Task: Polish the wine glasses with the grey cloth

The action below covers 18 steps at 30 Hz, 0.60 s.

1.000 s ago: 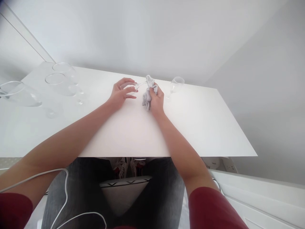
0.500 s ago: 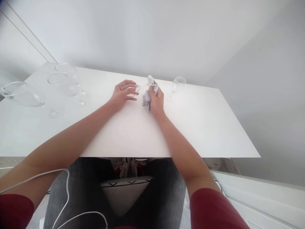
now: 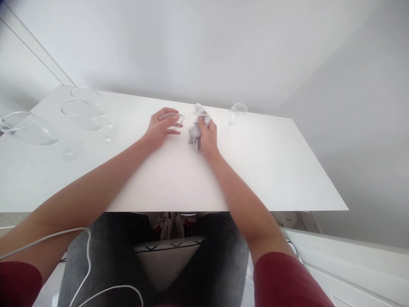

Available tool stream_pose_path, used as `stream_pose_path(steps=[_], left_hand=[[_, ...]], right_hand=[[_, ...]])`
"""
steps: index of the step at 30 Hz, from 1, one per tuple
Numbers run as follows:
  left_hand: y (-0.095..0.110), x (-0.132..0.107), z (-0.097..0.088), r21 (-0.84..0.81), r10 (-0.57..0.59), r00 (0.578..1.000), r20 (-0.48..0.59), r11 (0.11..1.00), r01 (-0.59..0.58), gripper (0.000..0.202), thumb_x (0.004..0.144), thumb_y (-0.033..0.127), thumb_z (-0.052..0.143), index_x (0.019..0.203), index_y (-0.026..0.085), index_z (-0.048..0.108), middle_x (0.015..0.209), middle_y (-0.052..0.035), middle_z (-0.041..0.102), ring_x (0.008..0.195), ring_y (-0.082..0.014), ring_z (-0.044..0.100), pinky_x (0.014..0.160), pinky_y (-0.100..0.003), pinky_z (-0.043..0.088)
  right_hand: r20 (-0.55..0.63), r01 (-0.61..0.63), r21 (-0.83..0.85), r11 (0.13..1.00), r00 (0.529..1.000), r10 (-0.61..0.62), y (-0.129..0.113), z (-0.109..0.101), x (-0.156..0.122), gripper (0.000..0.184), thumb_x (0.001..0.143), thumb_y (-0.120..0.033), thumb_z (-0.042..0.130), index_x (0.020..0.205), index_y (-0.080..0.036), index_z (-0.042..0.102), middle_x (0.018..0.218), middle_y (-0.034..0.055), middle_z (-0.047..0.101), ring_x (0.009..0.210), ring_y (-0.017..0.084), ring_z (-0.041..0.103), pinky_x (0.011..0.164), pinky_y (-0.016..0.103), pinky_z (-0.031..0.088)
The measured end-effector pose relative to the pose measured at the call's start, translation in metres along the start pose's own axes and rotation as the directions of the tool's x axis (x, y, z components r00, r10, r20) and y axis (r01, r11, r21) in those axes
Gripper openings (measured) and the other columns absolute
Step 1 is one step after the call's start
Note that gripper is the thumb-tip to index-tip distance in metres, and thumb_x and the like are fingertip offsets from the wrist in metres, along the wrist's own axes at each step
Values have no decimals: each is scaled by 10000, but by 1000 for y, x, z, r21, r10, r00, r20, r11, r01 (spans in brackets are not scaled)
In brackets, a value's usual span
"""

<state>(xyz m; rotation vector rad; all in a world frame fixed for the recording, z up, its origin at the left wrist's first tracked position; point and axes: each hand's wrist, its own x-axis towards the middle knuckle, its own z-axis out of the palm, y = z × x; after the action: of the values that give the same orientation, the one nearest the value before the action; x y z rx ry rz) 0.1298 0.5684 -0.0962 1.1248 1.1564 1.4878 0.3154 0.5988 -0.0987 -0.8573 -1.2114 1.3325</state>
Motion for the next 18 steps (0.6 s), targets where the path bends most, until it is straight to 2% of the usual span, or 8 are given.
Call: stream_pose_path(steps=[3,6,10,14,18], left_hand=[[0,0,0,18,16,999,47,1000,-17,488,738,536,858,1096,250,689,1162,-65,767,932,-213,784,723,-339,703],[0,0,-1,21,42,999,10,999,-42,467,761,537,842,1102,261,680,1137,-52,768,929,-208,789,734,-345,706],[1,0,-1,36,42,998,47,998,-44,463,754,526,840,1093,252,686,1151,-61,765,906,-210,786,714,-352,704],[3,-1,0,35,70,998,-8,997,-70,469,761,525,832,1115,254,685,1165,-59,762,913,-211,786,692,-338,698],[3,-2,1,79,55,997,51,995,-59,460,752,517,849,1080,241,684,1157,-63,764,862,-204,786,630,-310,674]], right_hand=[[5,6,2,1000,1000,-6,-1,0,-1,437,972,-624,720,1225,-271,666,681,-68,540,578,104,597,504,201,533],[13,14,1,1000,1000,-14,-2,0,-2,422,995,-612,694,1242,-272,663,669,-69,525,565,103,586,495,197,526],[7,16,-13,1000,1000,-16,-3,1,-2,430,989,-605,706,1262,-276,653,695,-68,544,554,97,578,488,194,519],[32,10,0,1000,999,-10,-2,0,-2,443,986,-608,710,1266,-270,651,687,-73,533,537,93,561,486,199,520],[35,39,25,999,999,-40,0,-1,0,452,990,-617,697,1273,-267,652,704,-66,538,558,98,577,492,205,529]])
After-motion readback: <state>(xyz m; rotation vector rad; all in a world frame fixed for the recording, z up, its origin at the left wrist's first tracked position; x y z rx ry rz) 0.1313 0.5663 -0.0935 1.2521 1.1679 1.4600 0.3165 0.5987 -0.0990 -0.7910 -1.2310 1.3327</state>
